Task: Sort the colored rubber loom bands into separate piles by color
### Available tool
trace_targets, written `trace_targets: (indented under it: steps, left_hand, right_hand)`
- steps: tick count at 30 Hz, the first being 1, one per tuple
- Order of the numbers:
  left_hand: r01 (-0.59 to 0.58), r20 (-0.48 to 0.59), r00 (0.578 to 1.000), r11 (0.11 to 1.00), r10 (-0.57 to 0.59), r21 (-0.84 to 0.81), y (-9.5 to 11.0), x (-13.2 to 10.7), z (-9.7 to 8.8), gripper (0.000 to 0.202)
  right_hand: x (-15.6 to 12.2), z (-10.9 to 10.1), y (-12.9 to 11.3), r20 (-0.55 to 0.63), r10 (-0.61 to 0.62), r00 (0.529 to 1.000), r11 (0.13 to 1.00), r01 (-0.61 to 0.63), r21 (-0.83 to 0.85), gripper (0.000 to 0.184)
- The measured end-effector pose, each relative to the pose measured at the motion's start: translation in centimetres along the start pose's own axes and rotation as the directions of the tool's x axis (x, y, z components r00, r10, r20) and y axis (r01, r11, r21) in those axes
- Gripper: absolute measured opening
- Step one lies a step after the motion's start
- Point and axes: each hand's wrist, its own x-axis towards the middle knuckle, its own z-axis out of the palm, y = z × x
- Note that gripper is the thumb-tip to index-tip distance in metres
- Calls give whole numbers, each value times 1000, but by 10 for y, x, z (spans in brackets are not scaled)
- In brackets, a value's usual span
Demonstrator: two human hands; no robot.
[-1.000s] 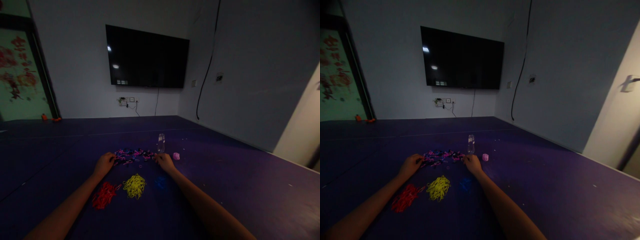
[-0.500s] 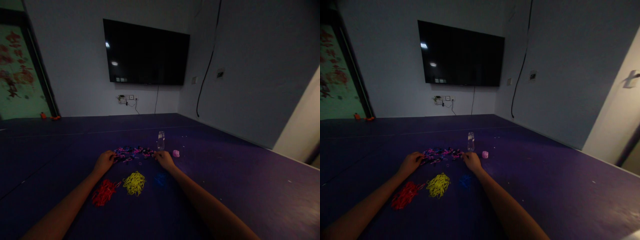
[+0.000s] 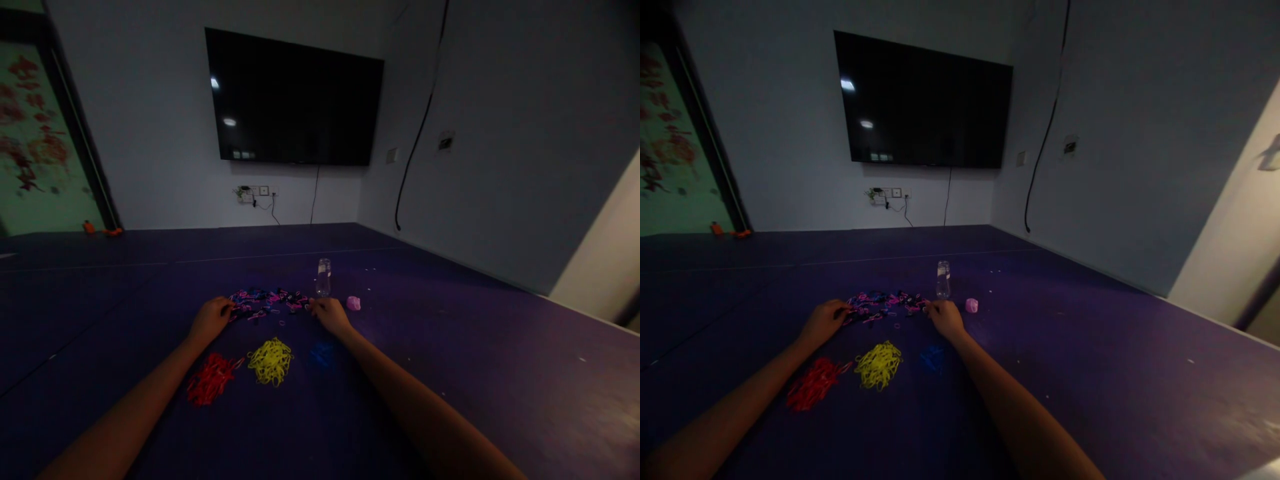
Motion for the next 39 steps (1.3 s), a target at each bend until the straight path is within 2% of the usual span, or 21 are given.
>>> trace_targets:
  steps: [15,24,32,39]
  left_hand:
    - [3,17,1000,999,-2,-37,2,-1,1,24]
    - [-21,-52,998,1000,22,6,-3,-1,2,23]
    - [-16,74,997,998,12,63,-1,1,3,24]
    - [10,90,996,998,-15,58,0,0,3,25]
  right_hand:
    - [1,1,2,3,23,1000,1000,-23,16,47]
    - [0,0,-2,2,43,999,999,-43,31,47]
    - [0,1,1,6,25,1000,1000,-25,10,46]
    - [1,2,2,3,25,1000,999,-26,19,48]
